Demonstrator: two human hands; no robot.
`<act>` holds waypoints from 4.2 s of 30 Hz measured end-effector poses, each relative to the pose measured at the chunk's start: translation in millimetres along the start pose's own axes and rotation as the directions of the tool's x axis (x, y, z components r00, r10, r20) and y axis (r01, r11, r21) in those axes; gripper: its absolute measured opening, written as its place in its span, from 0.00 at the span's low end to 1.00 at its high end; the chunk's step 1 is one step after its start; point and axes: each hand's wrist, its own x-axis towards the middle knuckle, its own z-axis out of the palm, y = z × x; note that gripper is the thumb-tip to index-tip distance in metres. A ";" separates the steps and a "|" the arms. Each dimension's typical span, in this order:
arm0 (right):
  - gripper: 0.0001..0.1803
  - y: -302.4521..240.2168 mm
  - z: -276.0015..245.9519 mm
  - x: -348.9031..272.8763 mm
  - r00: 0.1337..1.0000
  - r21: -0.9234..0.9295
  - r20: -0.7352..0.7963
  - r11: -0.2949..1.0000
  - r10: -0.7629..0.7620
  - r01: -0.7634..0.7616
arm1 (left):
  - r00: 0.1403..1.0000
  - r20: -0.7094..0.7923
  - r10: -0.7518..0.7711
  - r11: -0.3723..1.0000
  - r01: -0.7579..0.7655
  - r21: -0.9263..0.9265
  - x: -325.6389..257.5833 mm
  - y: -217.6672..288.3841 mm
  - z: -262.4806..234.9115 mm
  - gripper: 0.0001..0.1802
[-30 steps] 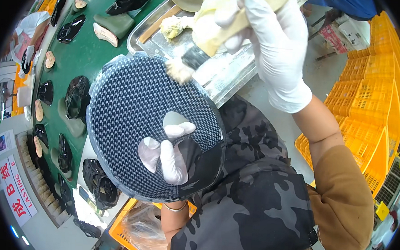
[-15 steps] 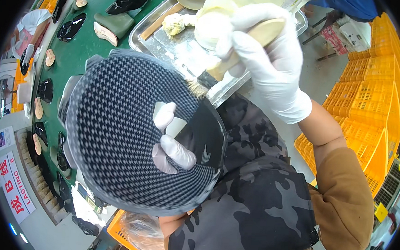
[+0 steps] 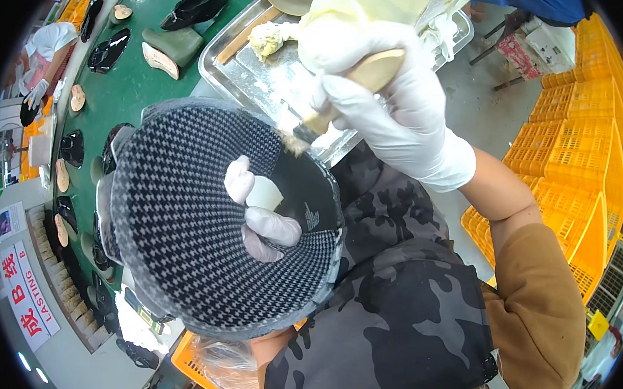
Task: The person applies white adhesive to the soles of black shoes using a brush. They repeatedly dip the brush into a container of glue and spread it evenly across the textured surface of the shoe soles. The person handles the shoes one at a time, wiping the soles with a cloth and placing them into a yellow basket after treatment.
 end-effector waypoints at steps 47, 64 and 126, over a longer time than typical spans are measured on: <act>0.15 11.4 4.4 -19.3 0.998 0.145 0.018 0.988 0.056 -0.058 | 0.836 0.545 -0.065 0.997 0.079 -0.003 51.7 3.8 -43.6 0.22; 0.10 19.5 -48.9 22.7 0.920 0.183 -0.346 0.975 0.183 -0.125 | -0.259 0.523 -0.812 -0.560 0.596 -0.575 66.4 38.1 -72.4 0.27; 0.16 51.7 -39.7 -24.9 0.759 0.228 -0.474 0.895 0.446 -0.383 | 0.224 0.336 -0.915 -0.041 0.776 -0.629 -48.0 -64.8 -181.6 0.26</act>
